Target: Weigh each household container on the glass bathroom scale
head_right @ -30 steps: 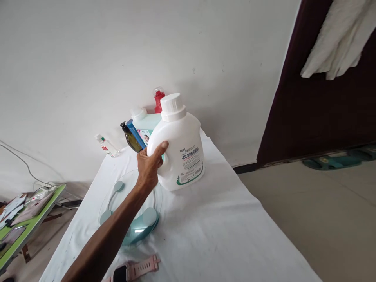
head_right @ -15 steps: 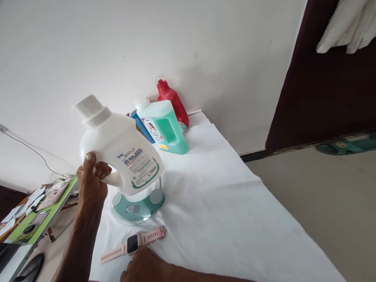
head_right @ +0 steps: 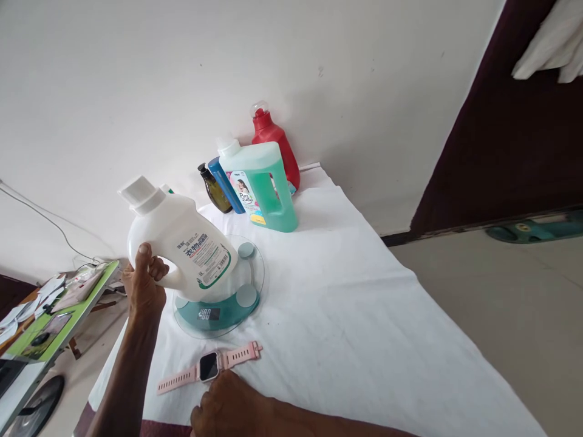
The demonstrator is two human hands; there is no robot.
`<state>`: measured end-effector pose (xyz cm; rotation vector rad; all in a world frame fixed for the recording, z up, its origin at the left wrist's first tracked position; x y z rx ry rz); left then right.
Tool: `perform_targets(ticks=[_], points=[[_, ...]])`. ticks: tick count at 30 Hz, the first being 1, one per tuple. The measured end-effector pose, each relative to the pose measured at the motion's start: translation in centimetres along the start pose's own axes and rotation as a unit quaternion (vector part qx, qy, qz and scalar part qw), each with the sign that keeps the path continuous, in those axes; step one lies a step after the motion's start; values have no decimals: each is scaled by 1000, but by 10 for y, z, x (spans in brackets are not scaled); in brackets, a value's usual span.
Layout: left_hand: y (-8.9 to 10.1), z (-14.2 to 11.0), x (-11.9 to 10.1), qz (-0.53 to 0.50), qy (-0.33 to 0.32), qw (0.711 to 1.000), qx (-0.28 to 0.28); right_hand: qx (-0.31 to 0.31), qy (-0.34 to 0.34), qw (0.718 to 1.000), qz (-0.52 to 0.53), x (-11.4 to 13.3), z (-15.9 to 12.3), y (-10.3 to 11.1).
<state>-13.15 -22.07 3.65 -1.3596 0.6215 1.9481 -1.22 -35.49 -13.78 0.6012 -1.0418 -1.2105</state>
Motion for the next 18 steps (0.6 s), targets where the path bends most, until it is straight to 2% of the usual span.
perform_targets(ticks=[4, 7, 10, 13, 15, 18], points=[[3, 2, -1, -4, 0, 999, 42, -40, 11, 999, -8, 2, -3, 5], [11, 6, -1, 42, -19, 996, 77, -62, 13, 998, -11, 3, -4, 2], [28, 14, 8, 100, -66, 990, 69, -66, 13, 998, -16, 3, -4, -3], [55, 23, 39, 122, -58, 991, -2, -47, 12, 999, -8, 1, -5, -11], [74, 25, 71, 130, 5, 990, -47, -33, 15, 999, 0, -1, -6, -16], [95, 22, 118, 144, 97, 983, -54, -32, 23, 999, -5, -3, -8, -19]])
Point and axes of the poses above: each hand's wrist, its own z-axis towards the middle knuckle, its own y-axis out of the back of the hand, x = y × z, the point moved 4 cm from there along z, towards the middle knuckle, and after that the axes turned 10 degrees about z, right-handed, at the moved point
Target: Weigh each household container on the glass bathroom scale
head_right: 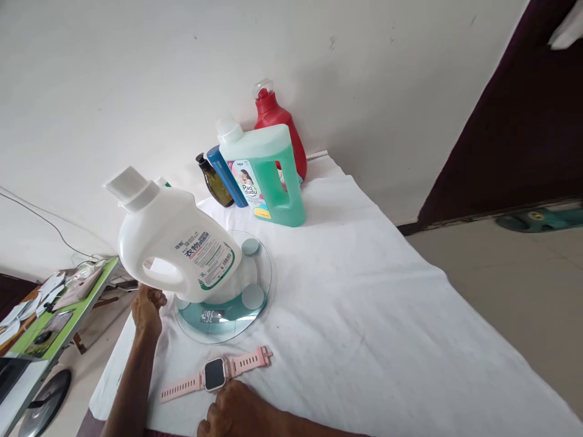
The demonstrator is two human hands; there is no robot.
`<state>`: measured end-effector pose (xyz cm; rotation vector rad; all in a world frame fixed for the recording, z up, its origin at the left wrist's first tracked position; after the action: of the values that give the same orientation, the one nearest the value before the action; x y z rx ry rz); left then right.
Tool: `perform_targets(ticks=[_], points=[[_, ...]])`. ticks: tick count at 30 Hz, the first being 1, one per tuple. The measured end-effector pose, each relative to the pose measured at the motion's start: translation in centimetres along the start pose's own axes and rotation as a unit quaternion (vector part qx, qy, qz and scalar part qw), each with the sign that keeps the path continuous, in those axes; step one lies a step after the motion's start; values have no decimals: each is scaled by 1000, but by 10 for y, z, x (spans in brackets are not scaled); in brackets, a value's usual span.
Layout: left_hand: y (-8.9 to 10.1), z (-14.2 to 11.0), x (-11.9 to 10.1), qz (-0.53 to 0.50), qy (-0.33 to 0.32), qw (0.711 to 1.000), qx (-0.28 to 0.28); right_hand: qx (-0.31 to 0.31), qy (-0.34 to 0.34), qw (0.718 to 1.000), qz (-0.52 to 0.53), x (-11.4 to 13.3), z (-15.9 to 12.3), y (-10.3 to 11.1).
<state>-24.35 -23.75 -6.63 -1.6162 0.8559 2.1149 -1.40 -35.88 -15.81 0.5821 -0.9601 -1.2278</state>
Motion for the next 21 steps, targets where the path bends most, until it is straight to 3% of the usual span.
perform_targets(ticks=[2, 5, 16, 21], points=[[2, 2, 21, 7, 15, 1000, 11, -6, 0, 1000, -6, -1, -1, 0], [2, 3, 33, 22, 8, 1000, 19, -16, -5, 1000, 2, -1, -3, -2], [2, 2, 36, 128, -24, 991, 41, -79, -10, 997, -14, -1, -7, -14], [1, -1, 30, 161, -36, 986, 37, -63, -14, 998, -9, -1, -8, -17]])
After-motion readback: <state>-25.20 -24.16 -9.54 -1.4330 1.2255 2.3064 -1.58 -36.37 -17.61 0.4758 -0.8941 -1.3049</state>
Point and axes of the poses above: each hand's wrist, its own z-axis towards the middle knuckle, its own y-axis out of the back of the hand, x = y × z, the point moved 4 cm from there along z, towards the middle knuckle, and after that the axes turned 10 degrees about z, right-handed, at the moved point
